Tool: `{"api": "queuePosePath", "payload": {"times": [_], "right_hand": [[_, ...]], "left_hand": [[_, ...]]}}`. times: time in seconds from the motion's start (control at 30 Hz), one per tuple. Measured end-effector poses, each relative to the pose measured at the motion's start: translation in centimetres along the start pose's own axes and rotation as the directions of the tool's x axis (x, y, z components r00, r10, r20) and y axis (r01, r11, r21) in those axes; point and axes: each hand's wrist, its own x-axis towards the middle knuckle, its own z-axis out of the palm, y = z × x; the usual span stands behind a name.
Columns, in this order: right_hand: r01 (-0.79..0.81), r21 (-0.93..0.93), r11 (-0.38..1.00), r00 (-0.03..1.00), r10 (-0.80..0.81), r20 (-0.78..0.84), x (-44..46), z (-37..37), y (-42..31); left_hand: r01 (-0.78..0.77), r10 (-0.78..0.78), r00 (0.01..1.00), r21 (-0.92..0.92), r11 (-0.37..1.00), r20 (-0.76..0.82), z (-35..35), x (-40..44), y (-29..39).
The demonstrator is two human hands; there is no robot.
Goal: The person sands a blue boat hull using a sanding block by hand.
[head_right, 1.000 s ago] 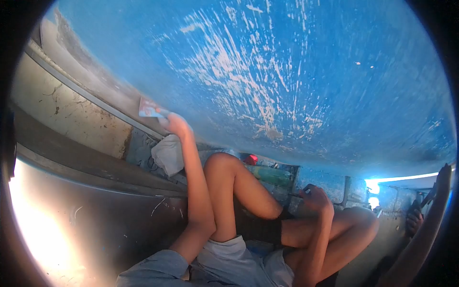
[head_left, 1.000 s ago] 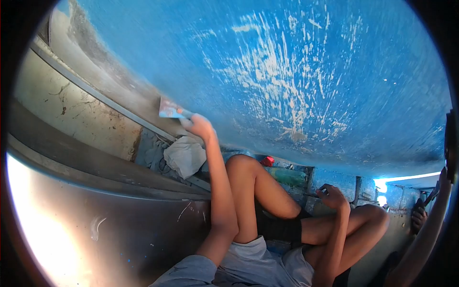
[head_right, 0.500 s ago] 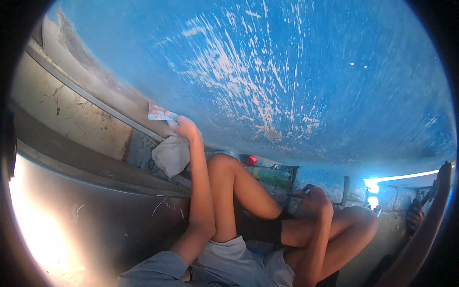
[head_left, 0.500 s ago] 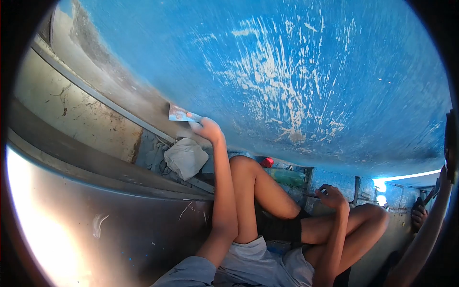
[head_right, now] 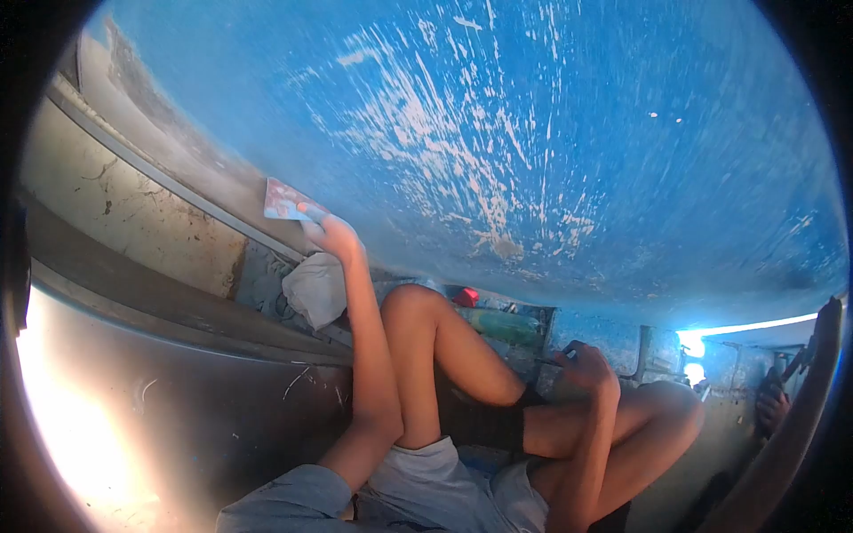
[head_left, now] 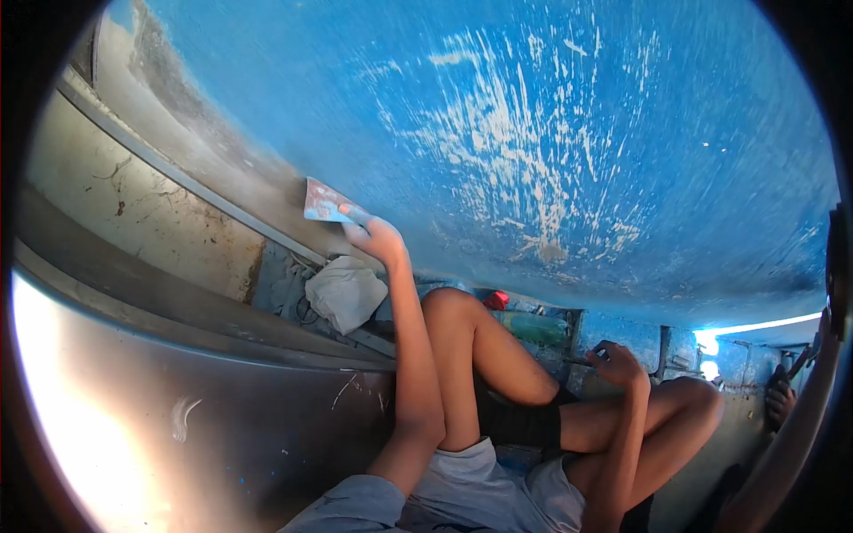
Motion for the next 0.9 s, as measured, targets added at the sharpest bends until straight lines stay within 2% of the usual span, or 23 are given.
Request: {"api": "queuePosePath", "payload": {"times": [0.03, 0.1, 0.13, 0.17, 0.2, 0.23, 0.3, 0.37, 0.47, 0.6, 0.63, 0.67, 0.7, 0.77, 0.83, 0.9], "right_hand": [[-0.005, -0.031, 0.999, 1.000, 0.004, -0.023, -0.1, 0.0, -0.2], [-0.009, -0.061, 0.998, 0.998, 0.005, -0.055, -0.1, -0.3, -0.2], [-0.020, -0.070, 0.997, 0.999, 0.017, -0.043, 0.0, -0.4, -0.2], [-0.031, -0.075, 0.997, 0.999, 0.029, -0.028, -0.1, -0.2, -0.3], [-0.028, -0.067, 0.997, 0.999, 0.026, -0.026, -0.2, -0.2, -0.7], [-0.057, -0.011, 0.998, 0.998, 0.057, 0.006, -0.6, -0.8, -1.5], [-0.096, 0.037, 0.995, 0.995, 0.095, 0.033, -0.7, -1.2, -1.8], [-0.043, -0.085, 0.995, 0.999, 0.041, -0.016, -0.6, -0.6, -1.0], [-0.015, -0.076, 0.997, 1.000, 0.014, -0.015, 0.0, -0.1, 0.2], [0.007, -0.034, 0.999, 0.998, -0.009, -0.061, 0.1, -0.1, 0.5], [-0.032, -0.009, 0.999, 0.999, 0.032, -0.015, -0.2, -0.7, -0.4], [-0.069, 0.012, 0.998, 0.997, 0.068, 0.036, -0.4, -0.8, -1.0], [-0.061, 0.014, 0.998, 0.998, 0.061, 0.035, -0.2, -0.6, -1.1], [-0.013, -0.027, 1.000, 1.000, 0.012, -0.016, -0.2, -0.5, -0.6], [-0.005, -0.055, 0.998, 0.999, 0.003, -0.037, 0.1, 0.2, 0.4], [-0.003, -0.084, 0.996, 0.999, -0.002, -0.051, -0.1, 0.4, 0.9]], "left_hand": [[0.001, -0.001, 1.000, -0.002, 1.000, -0.002, -0.6, 0.1, -3.1], [-0.015, 0.022, 0.994, 0.061, 0.998, -0.108, -2.0, 0.9, -10.9], [-0.019, 0.025, 0.994, 0.057, 0.998, -0.104, -2.6, 1.0, -12.4], [0.294, -0.286, 0.936, 0.010, 0.956, -0.204, -3.4, 1.1, -13.3], [0.571, -0.563, 0.776, -0.062, 0.819, -0.285, -4.0, 1.5, -14.2], [0.567, -0.559, 0.780, -0.061, 0.822, -0.283, -3.6, 1.7, -13.0], [0.238, -0.238, 0.953, -0.022, 0.971, -0.186, -1.7, 1.2, -7.1], [-0.067, 0.073, 0.995, 0.081, 0.994, -0.065, -0.3, 0.8, -1.7], [-0.066, 0.068, 0.993, 0.022, 0.998, -0.093, 0.6, 0.6, 0.6], [0.014, -0.010, 0.995, 0.038, 0.999, -0.099, -1.9, 0.8, -8.9], [0.269, -0.259, 0.947, 0.026, 0.963, -0.192, -2.8, 0.8, -11.3], [0.503, -0.484, 0.828, -0.008, 0.864, -0.281, -3.2, 0.9, -10.9], [0.496, -0.479, 0.831, -0.011, 0.868, -0.282, -3.0, 1.3, -10.5], [0.303, -0.320, 0.913, -0.104, 0.947, -0.253, -1.2, 1.5, -6.6], [0.114, -0.127, 0.978, -0.088, 0.990, -0.163, 0.0, 3.9, -3.2], [0.029, -0.030, 0.996, -0.007, 1.000, -0.088, 0.6, 6.5, 1.8]]}}
